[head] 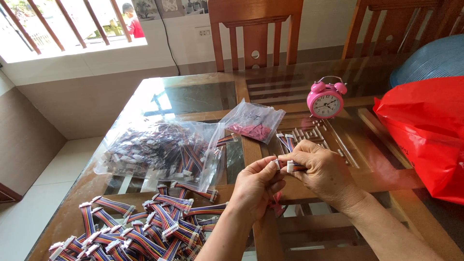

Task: Manually assembling small electronic wire harnesses by attaching pink plastic connectors to the ends.

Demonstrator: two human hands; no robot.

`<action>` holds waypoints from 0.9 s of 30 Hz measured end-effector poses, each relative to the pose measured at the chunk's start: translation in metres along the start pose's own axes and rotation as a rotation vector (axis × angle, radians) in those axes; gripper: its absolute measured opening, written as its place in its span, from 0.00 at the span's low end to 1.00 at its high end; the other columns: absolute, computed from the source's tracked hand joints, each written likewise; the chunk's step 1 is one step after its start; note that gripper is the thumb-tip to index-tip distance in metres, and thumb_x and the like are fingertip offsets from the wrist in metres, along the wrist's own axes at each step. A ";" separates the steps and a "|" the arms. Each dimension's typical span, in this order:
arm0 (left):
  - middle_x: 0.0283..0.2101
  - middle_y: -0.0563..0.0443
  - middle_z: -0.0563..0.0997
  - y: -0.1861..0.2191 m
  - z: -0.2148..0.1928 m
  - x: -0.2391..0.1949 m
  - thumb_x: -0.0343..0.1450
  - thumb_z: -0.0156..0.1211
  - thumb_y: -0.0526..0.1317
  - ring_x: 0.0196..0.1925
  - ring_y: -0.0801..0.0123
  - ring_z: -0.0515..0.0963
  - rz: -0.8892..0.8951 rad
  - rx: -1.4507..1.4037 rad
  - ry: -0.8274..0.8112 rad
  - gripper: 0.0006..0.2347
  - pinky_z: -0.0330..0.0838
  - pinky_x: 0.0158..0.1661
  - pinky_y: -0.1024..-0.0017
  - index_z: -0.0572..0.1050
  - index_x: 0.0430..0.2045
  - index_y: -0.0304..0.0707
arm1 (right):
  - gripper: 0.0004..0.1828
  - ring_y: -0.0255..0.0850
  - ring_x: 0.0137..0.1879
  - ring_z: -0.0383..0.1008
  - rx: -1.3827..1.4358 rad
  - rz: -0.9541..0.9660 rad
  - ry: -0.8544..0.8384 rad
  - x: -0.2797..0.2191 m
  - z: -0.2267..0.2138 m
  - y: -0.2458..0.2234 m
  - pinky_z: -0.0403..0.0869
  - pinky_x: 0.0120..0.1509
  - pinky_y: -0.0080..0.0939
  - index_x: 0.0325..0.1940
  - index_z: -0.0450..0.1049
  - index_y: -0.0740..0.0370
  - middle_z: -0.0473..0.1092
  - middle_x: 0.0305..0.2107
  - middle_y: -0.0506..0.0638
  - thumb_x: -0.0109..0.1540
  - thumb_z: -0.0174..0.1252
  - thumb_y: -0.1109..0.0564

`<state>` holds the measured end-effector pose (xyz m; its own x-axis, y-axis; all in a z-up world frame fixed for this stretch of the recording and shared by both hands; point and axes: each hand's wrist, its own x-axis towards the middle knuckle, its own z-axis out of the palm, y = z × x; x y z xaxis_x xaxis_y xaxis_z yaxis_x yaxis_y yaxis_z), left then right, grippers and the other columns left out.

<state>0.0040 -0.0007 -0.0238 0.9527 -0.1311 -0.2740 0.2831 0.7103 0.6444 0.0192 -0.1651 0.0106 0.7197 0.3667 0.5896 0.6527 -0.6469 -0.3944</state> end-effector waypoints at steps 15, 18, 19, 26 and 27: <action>0.32 0.39 0.83 -0.012 -0.003 0.007 0.68 0.61 0.33 0.29 0.65 0.81 0.065 0.110 0.026 0.09 0.77 0.32 0.73 0.77 0.39 0.32 | 0.16 0.31 0.31 0.74 -0.110 -0.056 0.043 -0.007 0.004 0.007 0.70 0.32 0.34 0.44 0.81 0.39 0.72 0.32 0.35 0.51 0.65 0.53; 0.25 0.48 0.80 -0.015 -0.016 0.021 0.63 0.68 0.37 0.24 0.74 0.74 0.318 0.304 0.022 0.09 0.71 0.26 0.75 0.80 0.31 0.31 | 0.17 0.41 0.47 0.77 0.022 -0.181 0.010 -0.011 0.017 0.028 0.70 0.50 0.39 0.51 0.79 0.46 0.73 0.44 0.47 0.59 0.55 0.51; 0.27 0.54 0.79 -0.013 -0.017 0.017 0.65 0.65 0.38 0.27 0.78 0.74 0.326 0.386 -0.038 0.06 0.69 0.30 0.79 0.80 0.31 0.36 | 0.19 0.36 0.49 0.77 -0.007 -0.155 0.007 -0.014 0.026 0.043 0.70 0.51 0.35 0.52 0.78 0.41 0.74 0.46 0.43 0.58 0.55 0.49; 0.33 0.52 0.85 0.015 -0.004 -0.020 0.64 0.72 0.37 0.30 0.82 0.84 0.092 0.244 0.048 0.11 0.80 0.37 0.92 0.82 0.38 0.37 | 0.09 0.50 0.27 0.65 0.813 0.969 0.018 0.015 0.055 0.059 0.61 0.32 0.47 0.25 0.80 0.81 0.68 0.22 0.60 0.55 0.72 0.69; 0.33 0.52 0.85 0.016 -0.001 -0.023 0.64 0.72 0.37 0.30 0.82 0.84 0.088 0.241 0.046 0.11 0.80 0.37 0.92 0.82 0.38 0.37 | 0.09 0.50 0.27 0.65 0.808 0.972 0.019 0.014 0.051 0.054 0.61 0.32 0.47 0.25 0.80 0.81 0.68 0.22 0.60 0.55 0.72 0.69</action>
<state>-0.0139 0.0146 -0.0078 0.9705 -0.0402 -0.2378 0.2222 0.5319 0.8171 0.0763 -0.1611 -0.0385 0.9832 -0.0432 -0.1772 -0.1793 -0.0488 -0.9826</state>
